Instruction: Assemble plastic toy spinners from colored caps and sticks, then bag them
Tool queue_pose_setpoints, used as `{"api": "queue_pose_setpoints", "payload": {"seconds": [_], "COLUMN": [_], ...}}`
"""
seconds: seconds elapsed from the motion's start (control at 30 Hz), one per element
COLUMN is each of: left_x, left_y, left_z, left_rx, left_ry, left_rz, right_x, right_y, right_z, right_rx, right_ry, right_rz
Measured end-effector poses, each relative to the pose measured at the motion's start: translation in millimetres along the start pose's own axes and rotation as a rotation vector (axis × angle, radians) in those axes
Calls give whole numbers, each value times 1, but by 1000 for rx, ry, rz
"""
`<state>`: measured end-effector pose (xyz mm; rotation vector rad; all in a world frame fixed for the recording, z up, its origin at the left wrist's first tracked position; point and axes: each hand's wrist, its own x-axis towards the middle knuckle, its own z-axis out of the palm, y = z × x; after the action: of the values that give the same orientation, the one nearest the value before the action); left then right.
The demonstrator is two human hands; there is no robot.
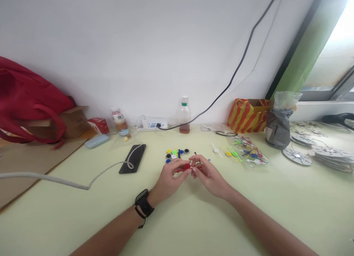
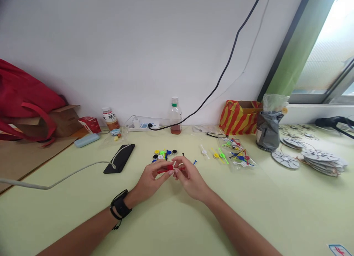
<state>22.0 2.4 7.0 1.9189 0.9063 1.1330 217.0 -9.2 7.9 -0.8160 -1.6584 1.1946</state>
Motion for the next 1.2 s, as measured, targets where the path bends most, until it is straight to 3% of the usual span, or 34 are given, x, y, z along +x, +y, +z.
{"api": "queue_pose_setpoints", "payload": {"seconds": [0.17,0.4,0.73,1.03,1.2], "left_x": [0,1,0,1,2], "left_y": [-3,-2,-9,-4,3], "left_z": [-1,-2,0,-6,-9], "left_rx": [-8,3,-3,-31,-203], "left_ry": [-17,-11,63,3,-39], "left_rz": [5,-1,29,-14,-80], "right_x": [0,0,0,0,2], "right_y": [7,1,2,6,6], "right_z": [-4,-8,-14,-14,-15], "right_rx": [-199,-217,-531,-474,-407], "right_ry": [32,31,71,39,44], "right_rz": [-36,-94,-170,-195,-184]}}
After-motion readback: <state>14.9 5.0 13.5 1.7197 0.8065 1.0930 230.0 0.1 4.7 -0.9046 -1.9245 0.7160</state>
